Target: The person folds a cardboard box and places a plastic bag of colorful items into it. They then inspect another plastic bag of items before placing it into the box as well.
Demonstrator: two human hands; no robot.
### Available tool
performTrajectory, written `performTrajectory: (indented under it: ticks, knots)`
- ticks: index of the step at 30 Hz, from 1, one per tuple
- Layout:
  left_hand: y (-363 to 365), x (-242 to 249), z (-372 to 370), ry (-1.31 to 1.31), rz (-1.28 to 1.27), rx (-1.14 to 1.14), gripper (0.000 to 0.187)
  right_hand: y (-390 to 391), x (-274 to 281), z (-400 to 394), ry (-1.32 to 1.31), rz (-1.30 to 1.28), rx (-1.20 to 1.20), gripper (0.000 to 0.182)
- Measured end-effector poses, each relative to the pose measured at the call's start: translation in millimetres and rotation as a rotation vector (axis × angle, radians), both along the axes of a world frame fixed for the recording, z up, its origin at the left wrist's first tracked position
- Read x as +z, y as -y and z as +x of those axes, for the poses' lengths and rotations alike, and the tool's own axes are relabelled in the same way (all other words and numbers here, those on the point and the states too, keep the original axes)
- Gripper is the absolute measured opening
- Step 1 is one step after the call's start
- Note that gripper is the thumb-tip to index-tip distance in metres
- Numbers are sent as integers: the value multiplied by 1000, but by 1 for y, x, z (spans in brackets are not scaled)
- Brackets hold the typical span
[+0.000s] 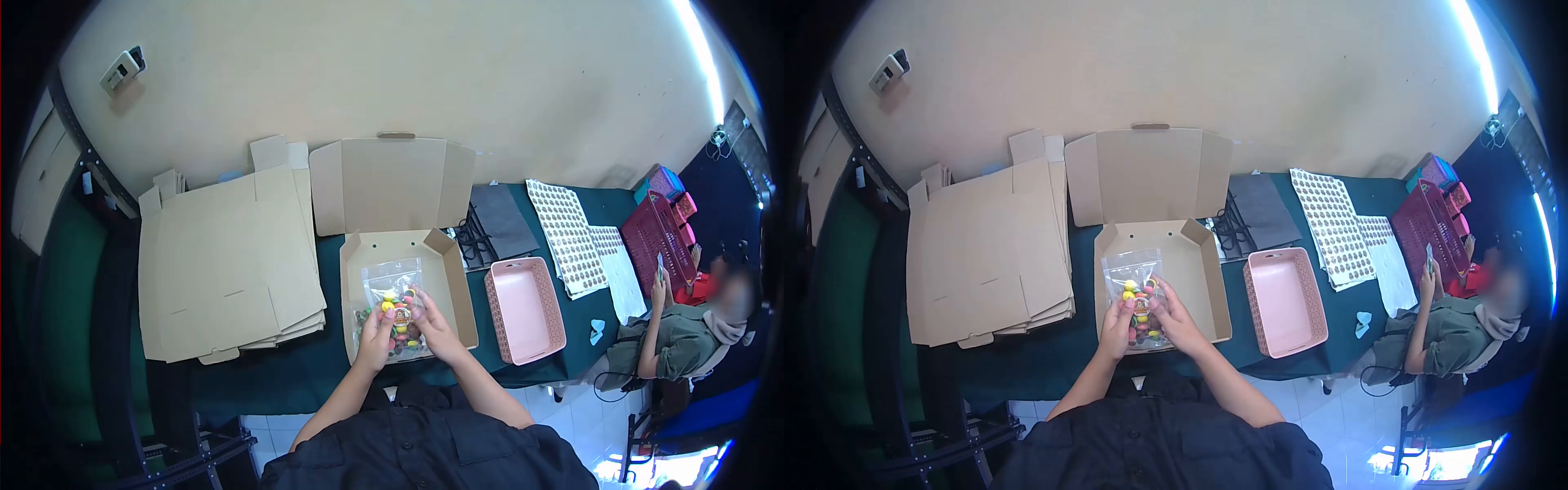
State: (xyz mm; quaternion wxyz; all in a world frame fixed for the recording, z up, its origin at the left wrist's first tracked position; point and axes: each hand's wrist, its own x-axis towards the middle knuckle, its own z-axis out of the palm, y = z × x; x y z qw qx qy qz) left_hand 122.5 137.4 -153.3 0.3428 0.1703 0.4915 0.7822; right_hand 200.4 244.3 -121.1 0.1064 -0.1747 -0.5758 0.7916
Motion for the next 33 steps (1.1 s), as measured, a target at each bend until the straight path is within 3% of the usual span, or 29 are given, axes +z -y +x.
performTrajectory:
  ticks: [4,7,9,13,15,20,24,27,29,33]
  knots:
    - [2,-6,-4,-26,8,-5,32,5,-2,-3,-39,0,-14,40]
    - [1,-23,0,-31,-89,-49,34,-12,-18,1,36,33,147,41]
    - [-1,-22,4,67,-69,47,40,-9,-21,-7,3,-57,113,41]
    - [7,-24,-5,43,-169,-9,38,-1,-21,-12,91,-182,46,43]
    - [7,-23,-8,77,-168,-46,37,4,-25,-18,57,-118,-33,41]
    - [8,-24,-13,-117,-251,-135,52,-1,-32,-22,35,-167,-59,27]
    - [9,-19,-10,-38,-228,-167,59,3,-33,-22,64,-142,-131,24]
    - [7,-24,-6,68,-196,-142,59,0,-25,-21,110,-49,-61,25]
    - [5,-27,-6,25,-200,-141,58,-2,-37,-25,-14,96,-105,27]
    - [5,-27,-4,-135,-180,-197,57,-5,-38,-23,164,16,-220,21]
